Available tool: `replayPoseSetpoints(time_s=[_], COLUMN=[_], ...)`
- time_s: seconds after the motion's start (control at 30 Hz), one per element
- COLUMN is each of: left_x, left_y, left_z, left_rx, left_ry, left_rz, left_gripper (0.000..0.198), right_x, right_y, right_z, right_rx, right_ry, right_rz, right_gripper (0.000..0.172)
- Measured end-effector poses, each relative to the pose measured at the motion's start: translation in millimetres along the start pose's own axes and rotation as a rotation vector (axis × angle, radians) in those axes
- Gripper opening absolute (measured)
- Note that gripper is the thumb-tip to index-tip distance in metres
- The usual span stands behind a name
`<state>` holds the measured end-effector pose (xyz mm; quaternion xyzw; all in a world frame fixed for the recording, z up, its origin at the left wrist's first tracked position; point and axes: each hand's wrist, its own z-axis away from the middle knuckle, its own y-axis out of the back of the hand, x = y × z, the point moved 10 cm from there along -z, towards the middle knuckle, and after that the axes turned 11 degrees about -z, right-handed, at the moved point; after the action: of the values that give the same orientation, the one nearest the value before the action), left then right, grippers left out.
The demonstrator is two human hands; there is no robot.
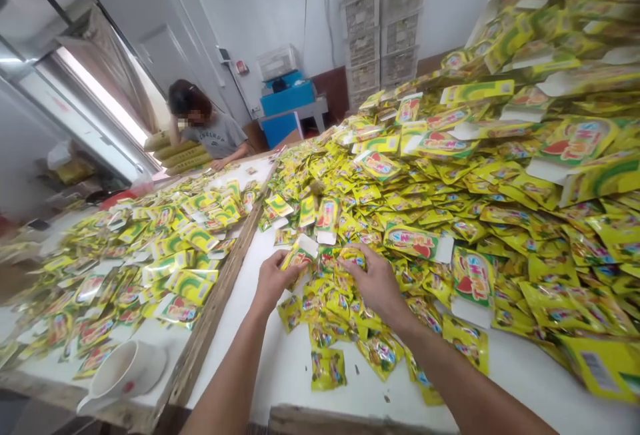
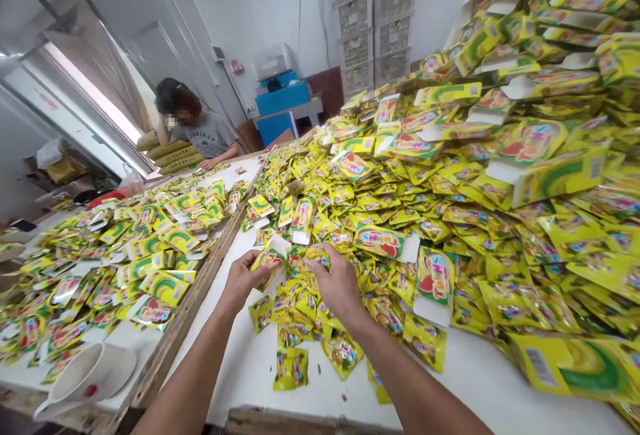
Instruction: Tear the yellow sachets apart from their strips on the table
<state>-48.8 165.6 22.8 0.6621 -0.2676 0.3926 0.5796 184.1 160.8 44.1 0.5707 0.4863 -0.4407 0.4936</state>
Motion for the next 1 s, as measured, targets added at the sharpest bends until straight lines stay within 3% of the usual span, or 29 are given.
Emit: replayPoseSetpoints(time_s=[0.1, 0.2, 0.33, 0.53, 0.6, 0.77, 0.9, 1.0], left_x=[1, 9, 7, 4, 5, 6, 4, 2], left_y=[-15.1, -25.0, -31.7, -50.5, -56.1, -59.7, -52.9, -47.9], left_z=[31, 51, 62, 66, 65, 63, 62, 62], left_rx=[-0.132, -0.21, -0.245, -0.274, -0.266, -0.266, -0.236, -0.216], left_ry=[0.06, 0.063, 0.118, 0.171, 0.176, 0.207, 0.243, 0.242], left_rz=[0.157, 0.242, 0.352, 0.42, 0.464, 0.558, 0.614, 0.632], left_gripper=[0.04, 0.036, 0.033, 0.034, 0.035, 0.04, 0.04, 0.039], right_x=[-1, -1, -2, -2, -2, 0, -10, -17], right_y=[4, -3, -15, -29, -33, -18, -25, -24], right_z=[-2, -5, -4, 3, 4, 2, 10, 12], right_rx=[0.018, -0.105, -0.32, -0.421, -0.411, -0.195, -0.246, -0.215], right_ry=[0.024, 0.04, 0.037, 0.067, 0.084, 0.044, 0.078, 0.121], right_rz=[0.001, 0.082, 0.167, 0.172, 0.139, 0.109, 0.047, -0.076], right_gripper=[0.036, 0.031, 0.028, 0.023, 0.023, 0.024, 0.023, 0.021])
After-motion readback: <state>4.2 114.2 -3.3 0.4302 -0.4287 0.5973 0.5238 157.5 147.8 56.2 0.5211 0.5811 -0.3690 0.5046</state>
